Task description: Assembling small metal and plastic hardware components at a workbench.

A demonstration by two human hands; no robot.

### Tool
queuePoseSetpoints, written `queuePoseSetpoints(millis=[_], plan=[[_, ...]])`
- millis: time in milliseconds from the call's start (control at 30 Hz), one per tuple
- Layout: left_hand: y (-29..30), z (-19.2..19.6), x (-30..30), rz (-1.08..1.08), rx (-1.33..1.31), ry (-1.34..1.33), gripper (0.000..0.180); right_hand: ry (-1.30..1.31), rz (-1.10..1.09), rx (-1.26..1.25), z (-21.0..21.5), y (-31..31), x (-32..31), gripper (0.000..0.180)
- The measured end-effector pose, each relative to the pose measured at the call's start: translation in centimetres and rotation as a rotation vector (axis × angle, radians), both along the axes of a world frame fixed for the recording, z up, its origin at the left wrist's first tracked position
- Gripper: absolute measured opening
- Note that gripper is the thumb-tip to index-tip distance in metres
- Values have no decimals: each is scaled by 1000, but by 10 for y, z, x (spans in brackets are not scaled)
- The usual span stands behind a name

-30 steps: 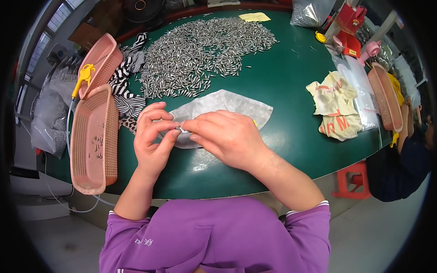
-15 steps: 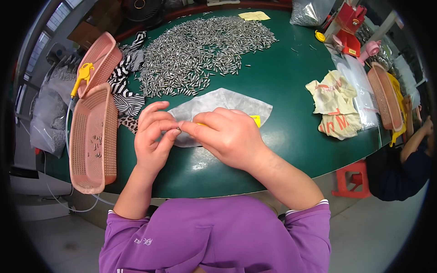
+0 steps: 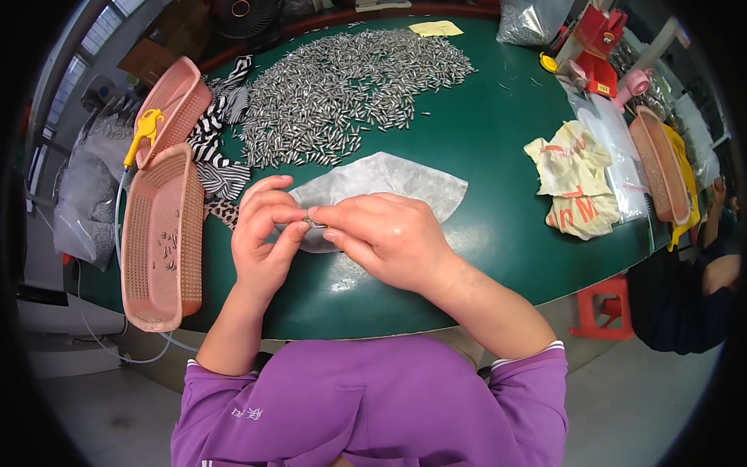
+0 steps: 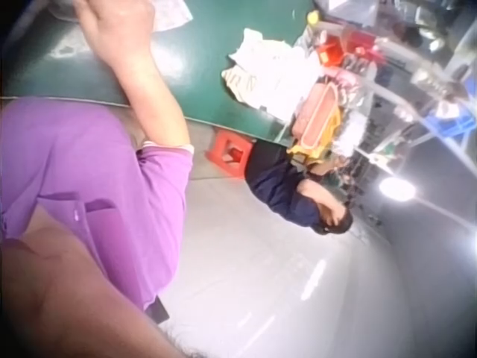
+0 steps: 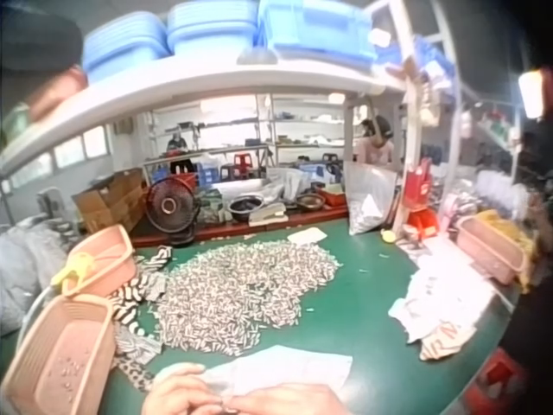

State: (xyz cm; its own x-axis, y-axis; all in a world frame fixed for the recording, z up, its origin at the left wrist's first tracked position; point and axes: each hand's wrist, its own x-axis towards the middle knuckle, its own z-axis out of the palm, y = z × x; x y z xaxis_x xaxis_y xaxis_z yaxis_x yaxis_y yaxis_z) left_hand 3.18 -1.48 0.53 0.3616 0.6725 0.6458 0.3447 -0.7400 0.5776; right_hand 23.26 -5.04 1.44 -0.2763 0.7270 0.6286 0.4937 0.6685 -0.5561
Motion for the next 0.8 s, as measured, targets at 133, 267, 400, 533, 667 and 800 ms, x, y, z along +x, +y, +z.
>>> queuePoseSetpoints(millis=[133,267,400,533,667,800], plan=[[0,0,0,5,20,51,13,-44,-4,4,2,1,1,26],[0,0,0,-31,-27,49,13,-146,-141,113,1,3,3,24],[0,-1,-1,-30,-35,6,12,6,-25,1,2,2,3,26],[0,0,0,-22,-35,-17,13,4,6,-51,2,-1,0,26],[0,0,1,-21,-25,-16,13,12,10,-78,-2,-1,-1,25],[1,0,3,-61,-31,-12,13,-62,-85,-7,1,-2,0,25]])
